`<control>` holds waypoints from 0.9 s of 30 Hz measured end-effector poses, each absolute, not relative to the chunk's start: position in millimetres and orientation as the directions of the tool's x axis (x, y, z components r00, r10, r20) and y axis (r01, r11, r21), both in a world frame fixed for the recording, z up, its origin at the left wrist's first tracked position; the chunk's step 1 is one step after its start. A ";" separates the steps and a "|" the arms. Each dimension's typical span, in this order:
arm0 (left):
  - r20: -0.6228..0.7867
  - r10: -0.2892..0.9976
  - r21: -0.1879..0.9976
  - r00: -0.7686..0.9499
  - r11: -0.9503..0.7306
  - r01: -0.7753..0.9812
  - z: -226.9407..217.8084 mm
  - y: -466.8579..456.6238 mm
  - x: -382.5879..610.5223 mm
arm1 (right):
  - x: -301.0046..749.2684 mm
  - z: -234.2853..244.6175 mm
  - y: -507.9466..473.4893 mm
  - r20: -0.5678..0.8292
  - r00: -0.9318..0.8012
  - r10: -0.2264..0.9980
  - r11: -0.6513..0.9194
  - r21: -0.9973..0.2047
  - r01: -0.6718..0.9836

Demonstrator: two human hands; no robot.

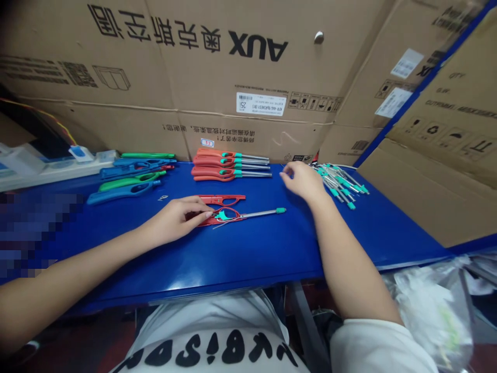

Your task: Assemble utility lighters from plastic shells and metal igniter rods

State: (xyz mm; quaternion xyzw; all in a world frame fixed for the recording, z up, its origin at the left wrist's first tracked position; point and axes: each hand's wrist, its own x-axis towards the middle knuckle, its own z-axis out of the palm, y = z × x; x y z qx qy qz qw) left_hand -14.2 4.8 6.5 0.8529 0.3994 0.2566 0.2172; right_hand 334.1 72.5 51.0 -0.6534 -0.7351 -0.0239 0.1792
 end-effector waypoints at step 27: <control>0.124 0.626 0.306 0.770 -0.762 0.570 37.9 -3.6 -27.5 | 426.0 34.6 91.0 0.247 0.574 0.781 -0.471 -0.370 0.801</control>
